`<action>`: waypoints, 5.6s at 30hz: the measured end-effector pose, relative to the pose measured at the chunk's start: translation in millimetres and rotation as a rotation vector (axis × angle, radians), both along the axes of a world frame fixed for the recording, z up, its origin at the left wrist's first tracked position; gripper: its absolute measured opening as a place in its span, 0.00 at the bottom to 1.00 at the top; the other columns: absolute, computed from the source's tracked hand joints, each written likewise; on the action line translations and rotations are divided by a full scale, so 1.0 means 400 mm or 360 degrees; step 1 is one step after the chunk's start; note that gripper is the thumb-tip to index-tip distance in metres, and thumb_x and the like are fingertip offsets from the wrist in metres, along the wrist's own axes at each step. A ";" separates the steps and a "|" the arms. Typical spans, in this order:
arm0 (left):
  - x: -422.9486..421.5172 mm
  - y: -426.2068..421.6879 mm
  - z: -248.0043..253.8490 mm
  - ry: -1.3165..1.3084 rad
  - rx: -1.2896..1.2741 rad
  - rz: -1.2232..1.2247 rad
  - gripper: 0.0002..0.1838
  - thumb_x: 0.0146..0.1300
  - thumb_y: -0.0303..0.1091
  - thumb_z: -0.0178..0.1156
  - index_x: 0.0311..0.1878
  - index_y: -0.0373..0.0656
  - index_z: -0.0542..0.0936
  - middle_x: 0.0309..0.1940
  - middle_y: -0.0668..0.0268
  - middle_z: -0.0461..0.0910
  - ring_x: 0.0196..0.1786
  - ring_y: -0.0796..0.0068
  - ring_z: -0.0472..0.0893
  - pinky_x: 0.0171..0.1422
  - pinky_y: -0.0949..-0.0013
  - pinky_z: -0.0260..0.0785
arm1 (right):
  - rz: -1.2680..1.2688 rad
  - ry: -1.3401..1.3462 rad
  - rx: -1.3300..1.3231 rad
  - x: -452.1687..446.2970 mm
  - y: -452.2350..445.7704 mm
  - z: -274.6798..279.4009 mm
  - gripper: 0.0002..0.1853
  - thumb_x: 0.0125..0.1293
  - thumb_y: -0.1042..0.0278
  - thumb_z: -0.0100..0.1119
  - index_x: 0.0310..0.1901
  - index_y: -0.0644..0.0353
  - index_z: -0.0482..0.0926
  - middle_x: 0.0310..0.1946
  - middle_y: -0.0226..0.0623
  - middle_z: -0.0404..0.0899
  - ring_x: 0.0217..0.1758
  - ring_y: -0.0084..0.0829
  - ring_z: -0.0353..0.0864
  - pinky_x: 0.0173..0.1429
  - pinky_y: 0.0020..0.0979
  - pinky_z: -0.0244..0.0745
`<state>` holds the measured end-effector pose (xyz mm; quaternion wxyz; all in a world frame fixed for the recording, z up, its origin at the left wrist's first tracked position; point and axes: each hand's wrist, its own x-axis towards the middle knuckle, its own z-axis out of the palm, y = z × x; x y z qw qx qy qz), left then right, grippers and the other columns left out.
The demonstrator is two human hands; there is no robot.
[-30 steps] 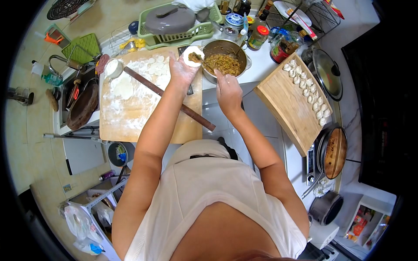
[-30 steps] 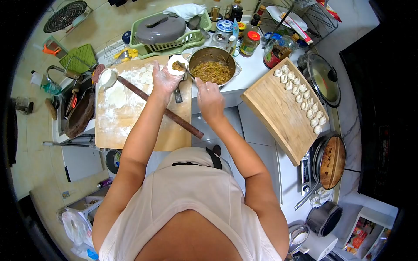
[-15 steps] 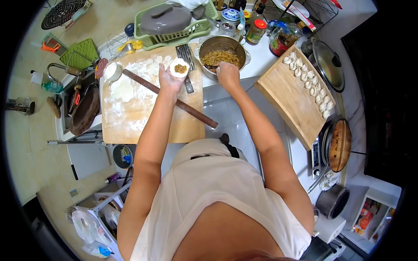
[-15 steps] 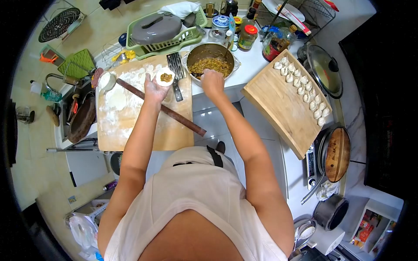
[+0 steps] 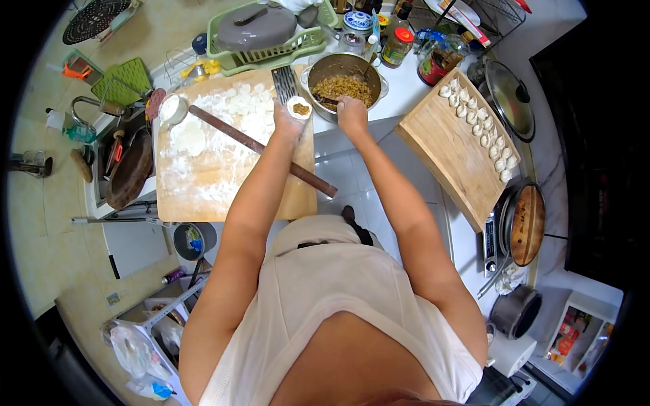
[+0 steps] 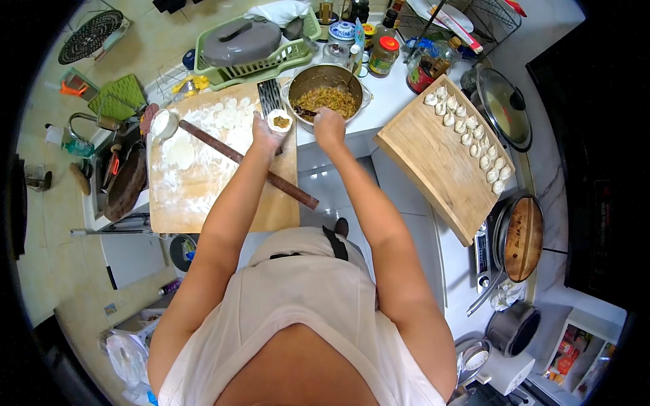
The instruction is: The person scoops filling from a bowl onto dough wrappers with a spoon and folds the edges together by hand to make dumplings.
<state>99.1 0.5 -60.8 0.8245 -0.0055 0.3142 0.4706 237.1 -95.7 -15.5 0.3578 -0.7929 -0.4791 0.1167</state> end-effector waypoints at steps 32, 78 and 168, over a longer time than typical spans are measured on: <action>0.013 0.038 0.075 -0.0086 0.0168 -0.0072 0.39 0.69 0.62 0.27 0.63 0.34 0.62 0.62 0.47 0.66 0.64 0.49 0.67 0.70 0.46 0.56 | 0.0284 -0.0475 0.0592 -0.093 -0.100 0.034 0.16 0.56 0.77 0.53 0.48 0.62 0.78 0.32 0.44 0.75 0.38 0.45 0.73 0.45 0.41 0.70; -0.138 -0.012 0.132 -0.0042 0.0205 -0.0006 0.38 0.69 0.61 0.33 0.67 0.35 0.59 0.64 0.47 0.64 0.67 0.47 0.63 0.70 0.45 0.55 | 0.0105 -0.0187 -0.0173 0.060 -0.011 0.058 0.12 0.59 0.67 0.50 0.38 0.58 0.83 0.35 0.49 0.81 0.41 0.47 0.80 0.49 0.44 0.73; 0.091 -0.161 0.311 -0.0111 0.0398 -0.0439 0.34 0.72 0.55 0.34 0.64 0.31 0.60 0.62 0.46 0.66 0.64 0.49 0.67 0.67 0.48 0.62 | 0.0309 -0.1318 -0.0061 0.134 -0.097 0.065 0.06 0.57 0.69 0.52 0.30 0.58 0.79 0.37 0.37 0.76 0.43 0.38 0.72 0.48 0.40 0.69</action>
